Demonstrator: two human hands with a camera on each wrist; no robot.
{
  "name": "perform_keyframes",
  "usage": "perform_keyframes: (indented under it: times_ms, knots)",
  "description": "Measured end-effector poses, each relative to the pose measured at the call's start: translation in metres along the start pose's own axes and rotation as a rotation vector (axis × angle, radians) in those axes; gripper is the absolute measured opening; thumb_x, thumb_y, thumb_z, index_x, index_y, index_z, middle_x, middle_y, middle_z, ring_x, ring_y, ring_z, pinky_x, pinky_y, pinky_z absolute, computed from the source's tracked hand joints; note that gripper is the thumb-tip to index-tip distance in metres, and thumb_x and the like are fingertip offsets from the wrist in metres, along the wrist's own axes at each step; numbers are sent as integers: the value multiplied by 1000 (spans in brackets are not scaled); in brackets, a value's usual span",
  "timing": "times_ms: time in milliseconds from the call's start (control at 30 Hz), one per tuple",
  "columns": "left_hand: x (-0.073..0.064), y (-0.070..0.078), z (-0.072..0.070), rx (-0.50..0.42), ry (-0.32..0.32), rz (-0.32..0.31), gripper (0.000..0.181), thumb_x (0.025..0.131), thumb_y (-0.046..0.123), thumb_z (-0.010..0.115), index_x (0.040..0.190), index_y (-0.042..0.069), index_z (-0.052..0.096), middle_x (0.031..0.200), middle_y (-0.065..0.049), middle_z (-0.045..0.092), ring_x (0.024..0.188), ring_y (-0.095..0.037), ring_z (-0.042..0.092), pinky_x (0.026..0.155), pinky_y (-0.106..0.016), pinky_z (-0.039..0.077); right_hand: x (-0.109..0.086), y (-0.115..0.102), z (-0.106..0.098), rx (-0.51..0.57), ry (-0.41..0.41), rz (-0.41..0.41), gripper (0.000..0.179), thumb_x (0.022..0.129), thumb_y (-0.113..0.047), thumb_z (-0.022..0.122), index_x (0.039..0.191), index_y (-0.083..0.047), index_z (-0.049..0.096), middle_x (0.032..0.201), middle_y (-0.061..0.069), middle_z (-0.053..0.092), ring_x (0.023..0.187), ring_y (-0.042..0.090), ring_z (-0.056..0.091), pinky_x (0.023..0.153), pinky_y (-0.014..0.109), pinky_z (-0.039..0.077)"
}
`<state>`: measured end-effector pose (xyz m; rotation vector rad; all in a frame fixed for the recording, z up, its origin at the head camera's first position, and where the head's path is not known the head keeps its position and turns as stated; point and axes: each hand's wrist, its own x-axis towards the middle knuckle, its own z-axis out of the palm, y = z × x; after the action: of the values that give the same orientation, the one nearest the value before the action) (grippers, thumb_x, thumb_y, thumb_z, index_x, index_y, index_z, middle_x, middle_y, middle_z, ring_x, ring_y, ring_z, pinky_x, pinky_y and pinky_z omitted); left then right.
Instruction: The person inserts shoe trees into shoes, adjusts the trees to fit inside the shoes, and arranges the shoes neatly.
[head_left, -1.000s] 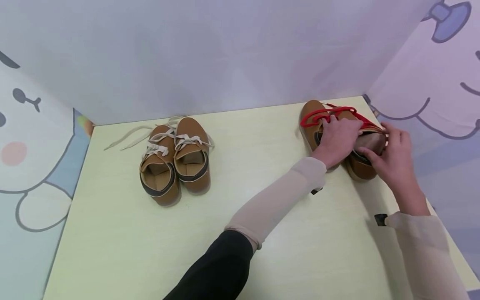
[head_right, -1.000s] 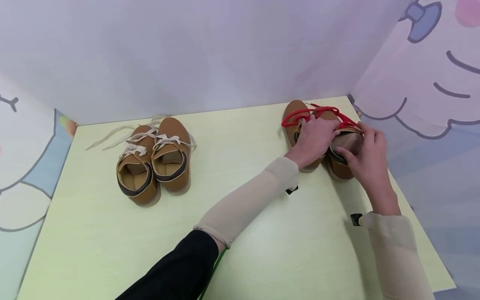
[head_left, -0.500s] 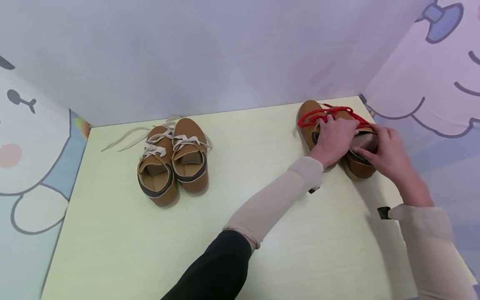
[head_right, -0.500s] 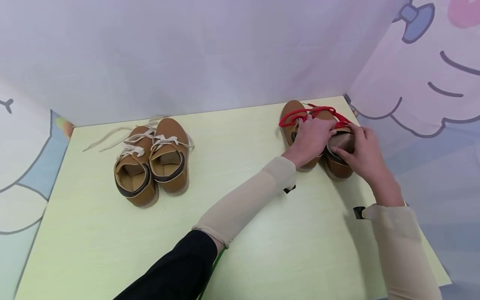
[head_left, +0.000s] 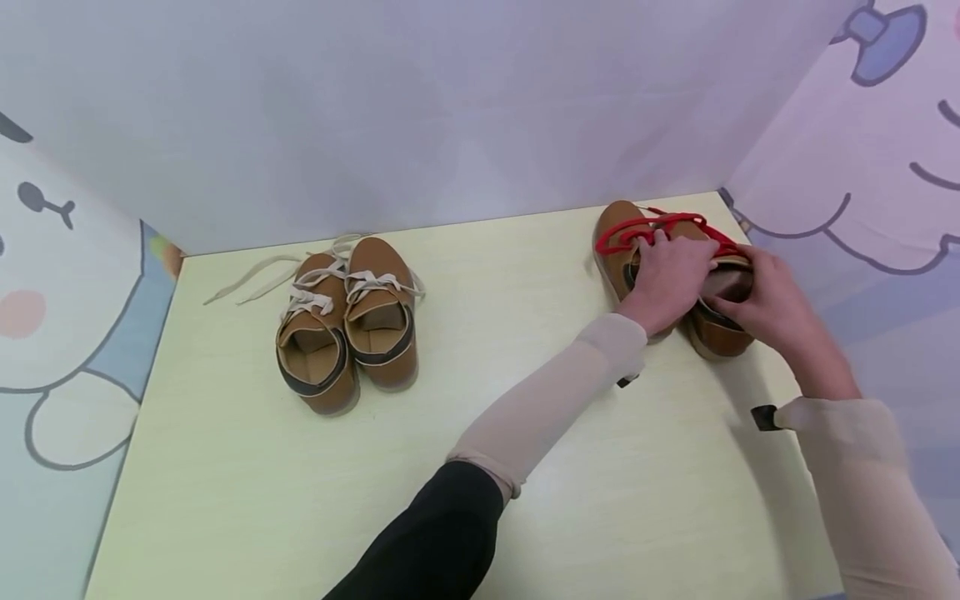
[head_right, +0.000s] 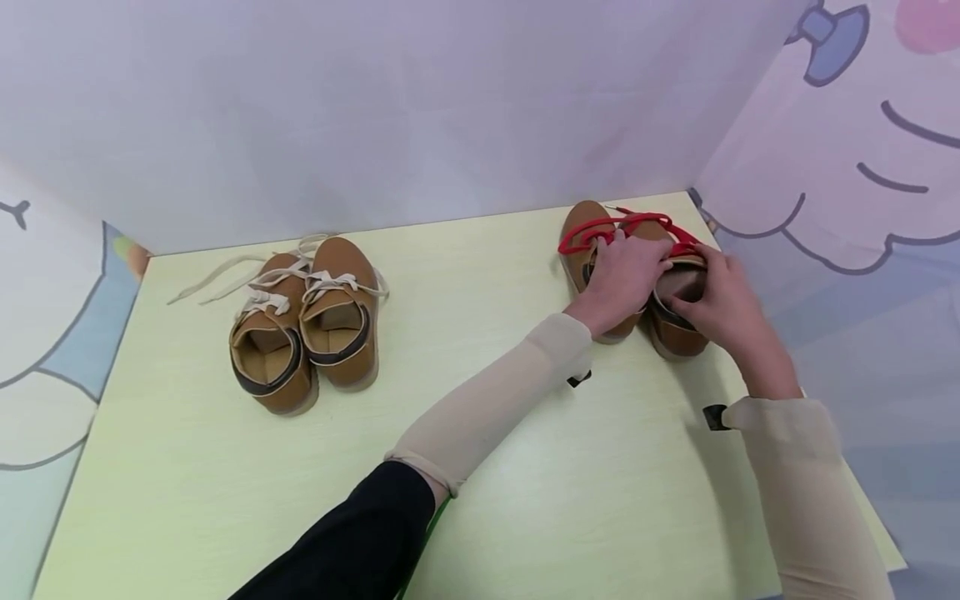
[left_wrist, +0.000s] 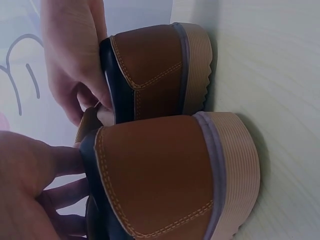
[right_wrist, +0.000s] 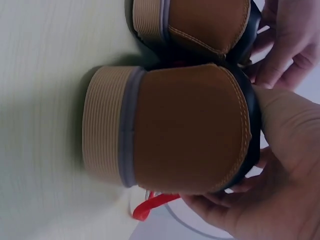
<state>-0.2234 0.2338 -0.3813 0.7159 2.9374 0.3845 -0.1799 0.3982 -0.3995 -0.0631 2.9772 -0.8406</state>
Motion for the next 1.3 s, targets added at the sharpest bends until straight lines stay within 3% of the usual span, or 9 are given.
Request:
perform_keyframes:
  times_ms: [67, 200, 467, 700, 933, 1000, 1167, 1300]
  knots:
    - [0, 0, -1, 1, -2, -1, 34, 106, 50, 48, 138, 50, 59, 134, 21, 69, 140, -26, 51, 120, -51, 37, 2, -3, 2, -28, -13, 58, 90, 90, -15, 79, 158, 9, 25, 144, 45, 33, 128, 59, 34, 102, 73, 35]
    - [-1, 0, -1, 5, -3, -5, 35, 106, 51, 48, 139, 51, 59, 133, 21, 69, 140, -26, 51, 121, -50, 37, 4, -8, 5, -66, -20, 127, 93, 91, -16, 77, 160, 8, 19, 145, 48, 25, 128, 61, 31, 104, 77, 34]
    - [-1, -3, -1, 38, 18, 12, 38, 106, 51, 47, 143, 50, 56, 134, 19, 70, 140, -26, 52, 119, -50, 40, 8, -9, 4, -71, -14, 112, 90, 93, -20, 76, 159, 7, 22, 146, 47, 25, 126, 62, 34, 105, 78, 34]
    - [0, 0, -3, 3, -18, 0, 35, 105, 51, 49, 139, 49, 58, 133, 20, 70, 137, -25, 51, 120, -50, 37, 4, 4, -3, -66, 16, -62, 80, 88, -7, 81, 154, 5, 37, 146, 42, 32, 132, 60, 27, 101, 75, 31]
    - [2, 3, 1, 16, -11, -7, 33, 105, 55, 48, 136, 51, 61, 131, 22, 69, 136, -23, 51, 119, -51, 37, 10, 13, -4, -231, 185, -383, 77, 69, 8, 87, 138, 6, 53, 141, 40, 47, 133, 63, 36, 113, 73, 26]
    - [2, 3, 3, 17, 5, -5, 32, 105, 55, 49, 133, 51, 63, 130, 22, 70, 138, -23, 50, 120, -51, 36, 14, 12, -6, -233, 153, -393, 77, 70, 11, 85, 140, 5, 53, 142, 38, 48, 134, 61, 39, 115, 73, 29]
    - [1, 2, 7, 22, 14, 1, 30, 106, 55, 48, 128, 51, 68, 129, 23, 71, 147, -28, 45, 124, -54, 31, 19, 9, -9, -196, -5, -288, 76, 80, 12, 79, 148, 3, 47, 144, 33, 49, 130, 56, 45, 106, 75, 38]
    - [1, 6, 9, 20, -11, -13, 32, 104, 57, 49, 130, 53, 67, 135, 24, 68, 153, -29, 37, 127, -55, 27, 20, 8, -10, -204, -46, -240, 78, 83, 11, 76, 152, 1, 43, 142, 33, 49, 126, 55, 47, 103, 75, 40]
